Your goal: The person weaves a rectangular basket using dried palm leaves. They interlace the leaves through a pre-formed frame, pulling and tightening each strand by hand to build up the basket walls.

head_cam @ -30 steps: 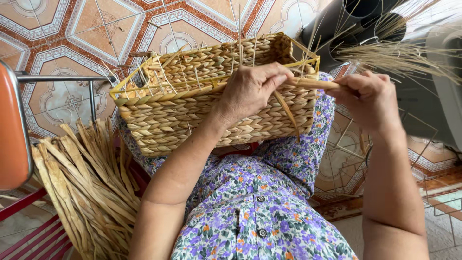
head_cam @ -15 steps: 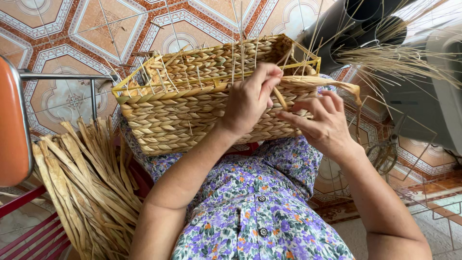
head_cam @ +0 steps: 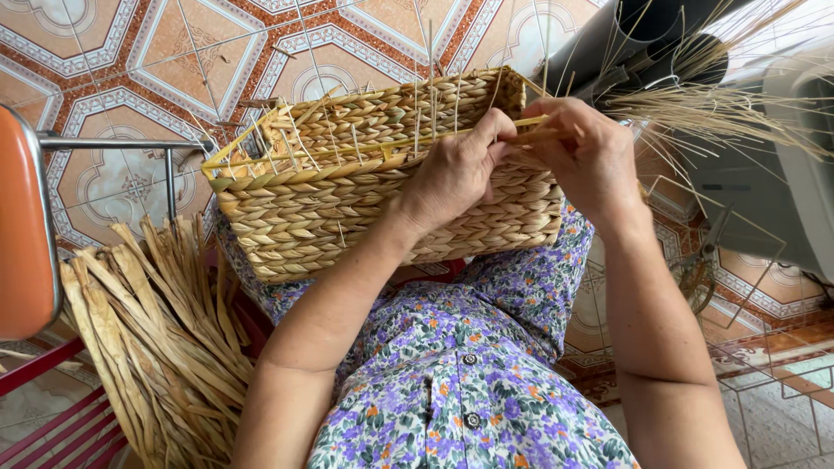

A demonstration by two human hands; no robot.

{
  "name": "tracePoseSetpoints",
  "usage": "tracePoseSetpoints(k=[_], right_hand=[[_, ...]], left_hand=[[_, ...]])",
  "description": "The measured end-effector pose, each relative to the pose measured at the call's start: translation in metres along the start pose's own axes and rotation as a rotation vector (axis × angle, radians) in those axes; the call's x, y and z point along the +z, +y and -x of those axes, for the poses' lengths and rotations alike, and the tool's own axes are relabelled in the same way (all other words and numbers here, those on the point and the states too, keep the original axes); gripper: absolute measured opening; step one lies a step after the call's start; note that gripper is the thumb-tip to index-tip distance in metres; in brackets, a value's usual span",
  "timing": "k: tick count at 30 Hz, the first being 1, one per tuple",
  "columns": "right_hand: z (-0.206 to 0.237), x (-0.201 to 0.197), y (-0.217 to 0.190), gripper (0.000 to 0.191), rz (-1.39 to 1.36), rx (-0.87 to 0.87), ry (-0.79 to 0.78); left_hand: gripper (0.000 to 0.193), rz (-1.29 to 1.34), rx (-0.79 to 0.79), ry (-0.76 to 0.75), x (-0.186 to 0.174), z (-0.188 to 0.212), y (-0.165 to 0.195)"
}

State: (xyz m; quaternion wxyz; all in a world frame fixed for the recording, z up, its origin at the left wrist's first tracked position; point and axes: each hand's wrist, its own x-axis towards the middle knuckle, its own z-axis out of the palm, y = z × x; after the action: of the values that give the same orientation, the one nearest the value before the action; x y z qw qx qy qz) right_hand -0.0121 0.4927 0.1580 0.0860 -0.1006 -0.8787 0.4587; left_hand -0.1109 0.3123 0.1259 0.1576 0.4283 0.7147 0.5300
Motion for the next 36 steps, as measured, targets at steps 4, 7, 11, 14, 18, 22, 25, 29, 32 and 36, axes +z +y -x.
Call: tracePoseSetpoints(k=[4,7,11,14,18,22,25,29,32,36], right_hand=[[0.01,0.016,-0.007,0.006,-0.098,-0.233,0.139],[0.019,0.013,-0.009,0.016,0.012,-0.408,0.166],[0.019,-0.017,0.001,0.029,0.431,-0.283,0.215],[0.016,-0.035,0.016,0.026,0.527,-0.032,0.102],[0.008,-0.037,0.045,0.008,0.277,0.106,0.049],[0.008,-0.024,0.063,0.009,0.059,0.138,0.102],[0.008,-0.016,0.064,0.009,-0.043,0.103,0.149],[0.023,-0.025,0.069,0.013,0.033,0.067,0.222],[0.05,-0.035,0.078,0.013,-0.151,0.051,0.377],[0.088,-0.037,0.097,0.015,-0.268,0.074,0.323]], left_hand=[[0.004,-0.081,-0.072,0.0,0.005,-0.014,0.0],[0.007,-0.411,-0.141,-0.019,0.021,-0.019,0.004],[0.008,-0.379,0.013,0.025,0.018,-0.019,-0.001],[0.01,-0.209,0.094,0.055,0.01,-0.013,-0.006],[0.013,-0.183,-0.075,0.126,0.018,-0.01,-0.007],[0.018,-0.172,-0.136,0.2,0.025,-0.013,-0.009],[0.029,0.223,0.065,0.19,0.008,-0.005,-0.007],[0.026,0.344,0.022,0.368,-0.054,0.065,-0.005],[0.017,0.3,0.013,0.726,-0.118,0.152,-0.017],[0.023,0.097,-0.302,1.261,-0.207,0.293,-0.04]])
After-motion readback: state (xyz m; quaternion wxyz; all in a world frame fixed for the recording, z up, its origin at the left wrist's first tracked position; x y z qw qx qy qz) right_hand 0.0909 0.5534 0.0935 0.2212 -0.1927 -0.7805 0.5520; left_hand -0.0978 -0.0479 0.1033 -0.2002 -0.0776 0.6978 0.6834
